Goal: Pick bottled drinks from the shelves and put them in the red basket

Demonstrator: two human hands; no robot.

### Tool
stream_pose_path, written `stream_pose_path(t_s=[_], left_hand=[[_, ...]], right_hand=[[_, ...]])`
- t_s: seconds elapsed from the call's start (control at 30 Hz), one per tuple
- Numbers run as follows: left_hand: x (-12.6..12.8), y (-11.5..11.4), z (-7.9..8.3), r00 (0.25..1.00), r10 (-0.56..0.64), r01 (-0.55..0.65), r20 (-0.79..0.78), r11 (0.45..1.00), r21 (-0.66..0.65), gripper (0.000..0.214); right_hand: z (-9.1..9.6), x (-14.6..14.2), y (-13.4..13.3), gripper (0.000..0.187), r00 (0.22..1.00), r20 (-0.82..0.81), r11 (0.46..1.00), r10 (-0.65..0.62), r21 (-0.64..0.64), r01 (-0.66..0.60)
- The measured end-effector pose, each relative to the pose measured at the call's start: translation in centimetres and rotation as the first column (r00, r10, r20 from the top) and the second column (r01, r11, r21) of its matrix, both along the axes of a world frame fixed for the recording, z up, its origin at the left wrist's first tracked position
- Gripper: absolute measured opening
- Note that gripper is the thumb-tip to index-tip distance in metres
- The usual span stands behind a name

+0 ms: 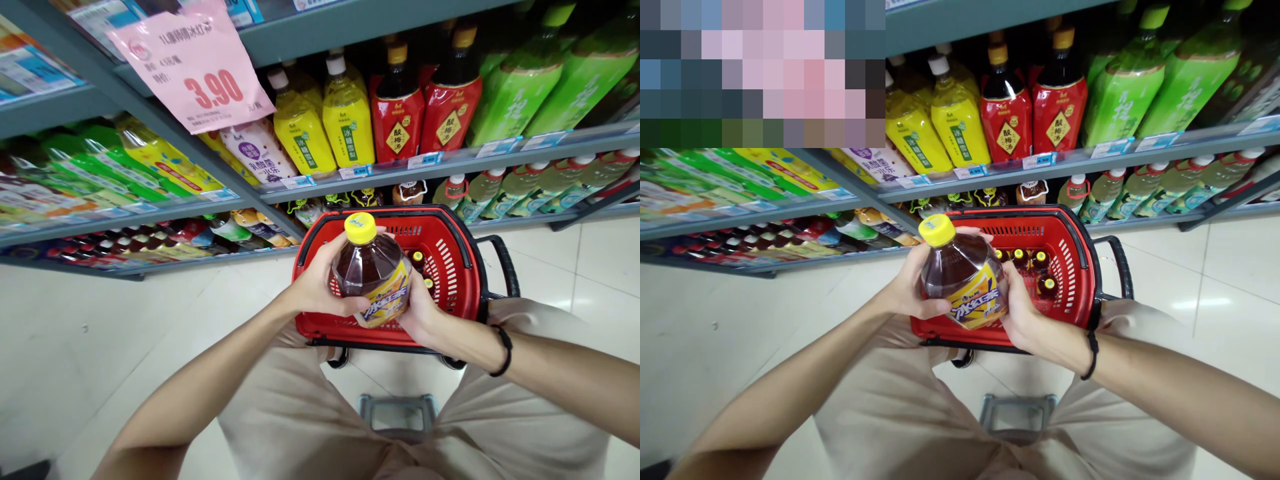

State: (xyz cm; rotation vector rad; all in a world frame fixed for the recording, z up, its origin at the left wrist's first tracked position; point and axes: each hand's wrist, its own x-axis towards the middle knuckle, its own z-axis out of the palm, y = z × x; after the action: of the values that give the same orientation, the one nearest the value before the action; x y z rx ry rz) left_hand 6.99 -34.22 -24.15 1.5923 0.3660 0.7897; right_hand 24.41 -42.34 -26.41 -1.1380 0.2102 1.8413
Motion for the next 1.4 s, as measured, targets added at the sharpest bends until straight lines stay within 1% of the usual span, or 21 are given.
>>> stream_pose_path(t_s=[0.13,0.37,0.6,0.77,0.87,1.07,1.4], left_hand=[[-0.02,0.11,0.00,1.000,0.007,-0.007,-0.012,1.000,0.023,0.103],[-0.12,0.31,-0.04,1.000,0.004,-0.003,-0.017,0.998,0.067,0.101],[-0.07,0.22,-0.08,1.000,0.008,-0.007,-0.013,0.998,0.062,0.101],[-0.15,0.26,-0.12,1.000,0.001,0.000,-0.006,0.998,0.063,0.101],[-0.27,0.31,-0.24,1.000,0.000,0.000,-0.003,0.997,0.073,0.101],[-0.26,0.29,-0.35,1.000,0.000,0.000,0.000,0.997,0.073,0.102],[-0.23,0.29,-0.28,1.000,-0.002,0.003,-0.017,0.997,0.078,0.101]], right_hand=[[0.13,0.06,0.06,0.032,1.000,-0.003,1.000,0.001,0.000,-0.001],[0.55,0.01,0.15,0.037,1.000,-0.012,1.000,-0.003,-0.025,0.003],[0.45,0.00,0.14,0.039,1.000,-0.017,1.000,-0.009,-0.022,0.009],[0.28,-0.05,0.20,0.046,1.000,-0.018,0.999,-0.025,-0.029,0.025],[0.43,-0.08,0.33,0.049,1.000,-0.011,0.998,-0.021,-0.055,0.020],[0.86,-0.03,0.37,0.048,1.000,-0.002,0.997,-0.026,-0.070,0.026],[0.35,-0.01,0.26,0.047,1.000,0.006,0.998,-0.016,-0.057,0.016]])
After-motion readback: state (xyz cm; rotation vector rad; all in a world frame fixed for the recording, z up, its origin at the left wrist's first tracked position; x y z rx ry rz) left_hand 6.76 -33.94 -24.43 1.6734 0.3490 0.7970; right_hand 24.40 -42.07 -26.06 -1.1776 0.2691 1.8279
